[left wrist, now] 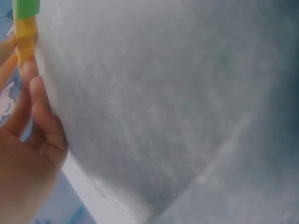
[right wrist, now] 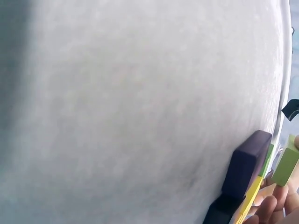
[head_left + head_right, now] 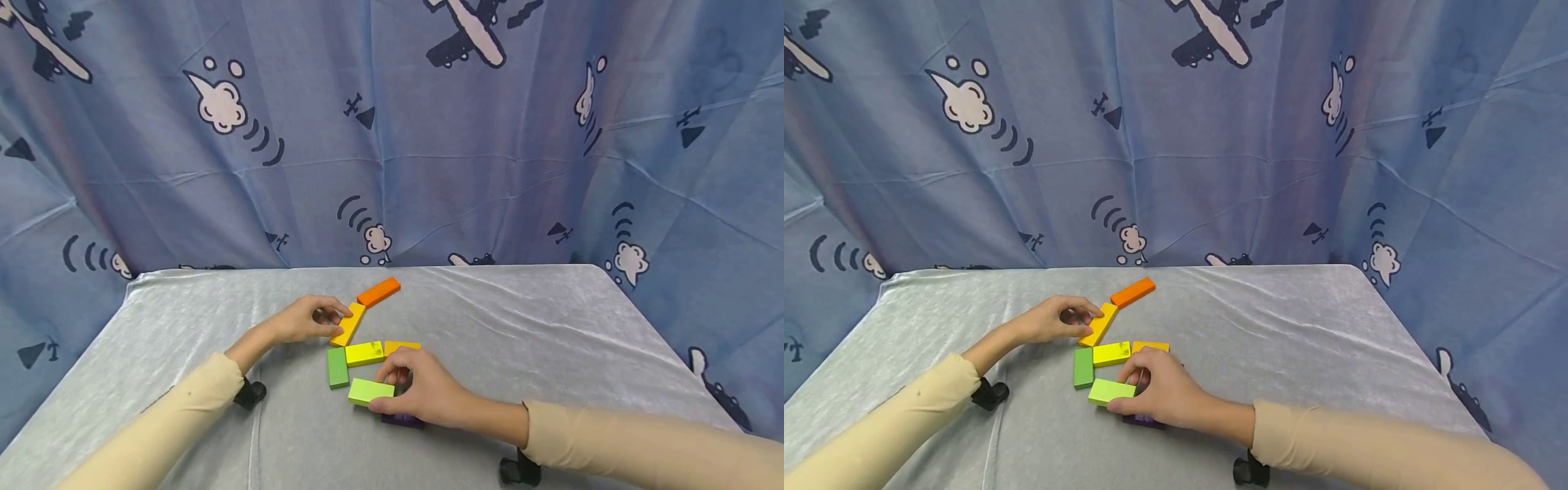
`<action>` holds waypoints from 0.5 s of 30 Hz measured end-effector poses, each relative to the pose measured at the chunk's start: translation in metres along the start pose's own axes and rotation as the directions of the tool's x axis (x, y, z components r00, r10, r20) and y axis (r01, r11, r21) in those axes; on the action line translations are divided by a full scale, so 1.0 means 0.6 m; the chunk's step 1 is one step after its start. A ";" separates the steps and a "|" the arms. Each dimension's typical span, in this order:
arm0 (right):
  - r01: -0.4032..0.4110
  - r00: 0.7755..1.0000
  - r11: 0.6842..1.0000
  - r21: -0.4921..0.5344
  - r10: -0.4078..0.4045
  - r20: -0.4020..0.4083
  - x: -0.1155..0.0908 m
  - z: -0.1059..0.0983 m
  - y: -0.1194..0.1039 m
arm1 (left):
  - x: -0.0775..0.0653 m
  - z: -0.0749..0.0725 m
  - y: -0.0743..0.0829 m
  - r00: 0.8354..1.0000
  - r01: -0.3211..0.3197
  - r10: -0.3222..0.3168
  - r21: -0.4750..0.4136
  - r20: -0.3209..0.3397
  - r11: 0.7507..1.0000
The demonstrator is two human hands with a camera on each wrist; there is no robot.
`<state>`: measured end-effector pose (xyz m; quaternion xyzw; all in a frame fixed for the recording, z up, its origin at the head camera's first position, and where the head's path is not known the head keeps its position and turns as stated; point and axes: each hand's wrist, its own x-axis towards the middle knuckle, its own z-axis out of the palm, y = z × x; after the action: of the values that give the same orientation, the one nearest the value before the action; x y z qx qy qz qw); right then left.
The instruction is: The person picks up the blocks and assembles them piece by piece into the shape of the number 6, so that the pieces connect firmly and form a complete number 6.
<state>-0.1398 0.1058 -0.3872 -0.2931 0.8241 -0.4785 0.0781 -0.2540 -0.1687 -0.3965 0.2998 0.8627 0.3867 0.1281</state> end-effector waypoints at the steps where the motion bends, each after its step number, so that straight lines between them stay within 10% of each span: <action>1: -0.006 1.000 1.000 0.001 0.006 0.001 0.000 0.001 -0.001 | 0.000 0.000 0.000 1.000 -0.001 0.001 -0.001 0.002 1.000; 15: -0.094 0.995 0.995 -0.039 0.094 -0.015 -0.001 0.012 -0.009 | 0.000 0.000 0.001 1.000 -0.018 0.018 -0.006 0.003 1.000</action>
<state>-0.1344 0.0985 -0.3869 -0.2524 0.8468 -0.4596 0.0895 -0.2539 -0.1682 -0.3959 0.3078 0.8585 0.3901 0.1267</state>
